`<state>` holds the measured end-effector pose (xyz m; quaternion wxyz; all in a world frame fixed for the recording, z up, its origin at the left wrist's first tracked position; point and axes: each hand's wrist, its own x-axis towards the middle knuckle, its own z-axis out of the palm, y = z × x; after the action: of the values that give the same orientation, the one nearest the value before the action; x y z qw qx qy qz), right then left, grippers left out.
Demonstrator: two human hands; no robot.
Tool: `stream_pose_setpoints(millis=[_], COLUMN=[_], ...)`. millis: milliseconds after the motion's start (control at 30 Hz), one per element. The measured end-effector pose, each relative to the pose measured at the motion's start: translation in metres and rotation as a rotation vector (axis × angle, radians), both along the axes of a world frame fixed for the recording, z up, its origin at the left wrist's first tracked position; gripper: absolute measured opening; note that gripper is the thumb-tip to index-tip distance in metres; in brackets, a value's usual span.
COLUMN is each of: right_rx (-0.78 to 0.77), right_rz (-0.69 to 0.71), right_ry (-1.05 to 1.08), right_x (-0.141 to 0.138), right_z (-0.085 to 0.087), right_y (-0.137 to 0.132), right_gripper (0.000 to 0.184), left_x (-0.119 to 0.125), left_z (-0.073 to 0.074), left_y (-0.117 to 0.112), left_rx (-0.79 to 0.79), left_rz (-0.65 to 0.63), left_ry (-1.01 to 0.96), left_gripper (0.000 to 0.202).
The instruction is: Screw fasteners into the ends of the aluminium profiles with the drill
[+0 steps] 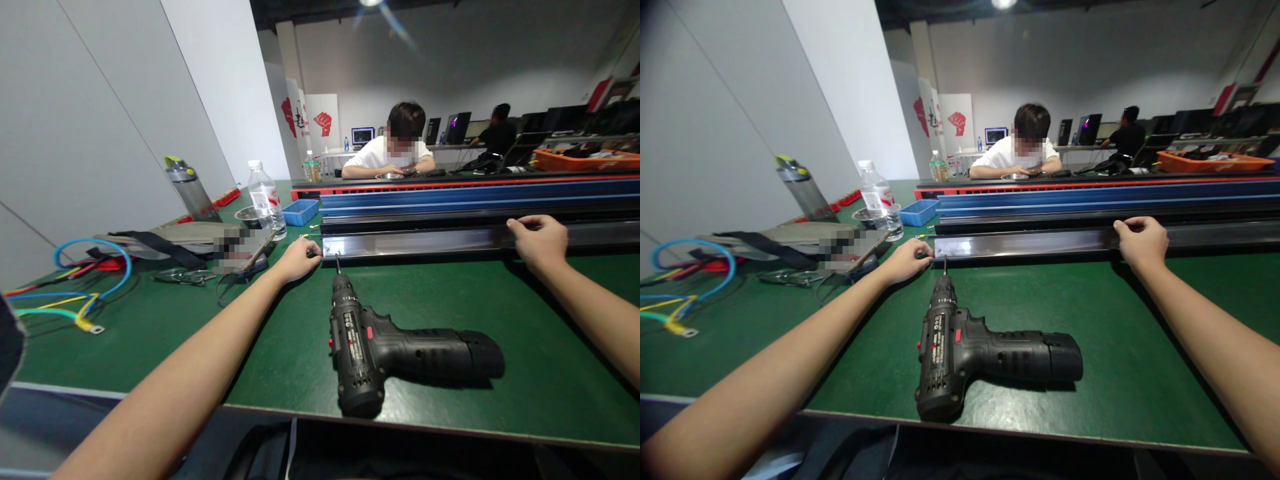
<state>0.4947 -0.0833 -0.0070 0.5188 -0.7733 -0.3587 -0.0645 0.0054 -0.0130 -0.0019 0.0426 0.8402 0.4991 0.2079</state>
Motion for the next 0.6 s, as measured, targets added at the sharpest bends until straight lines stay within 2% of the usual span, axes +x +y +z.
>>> stream_pose_setpoints(millis=[167,400,600], right_rx=[-0.016,-0.079,-0.161], right_rz=[0.097,0.143,0.204], right_ry=[-0.016,-0.031,-0.094], right_x=[-0.0029,-0.0059,-0.0056], right_z=[0.0036,0.0069,0.0052], right_y=[-0.0047,-0.0080,-0.0076], right_gripper=[0.024,0.034,0.045], left_x=[-0.0006,-0.0021,-0.0008], left_z=[-0.0002,0.0002,0.0007], left_y=[-0.0006,-0.0012,-0.0024], left_rx=[0.032,0.005,-0.002], left_rz=[0.024,0.105,0.060], left_ry=[-0.006,-0.032,-0.048], left_gripper=[0.013,0.015,0.018])
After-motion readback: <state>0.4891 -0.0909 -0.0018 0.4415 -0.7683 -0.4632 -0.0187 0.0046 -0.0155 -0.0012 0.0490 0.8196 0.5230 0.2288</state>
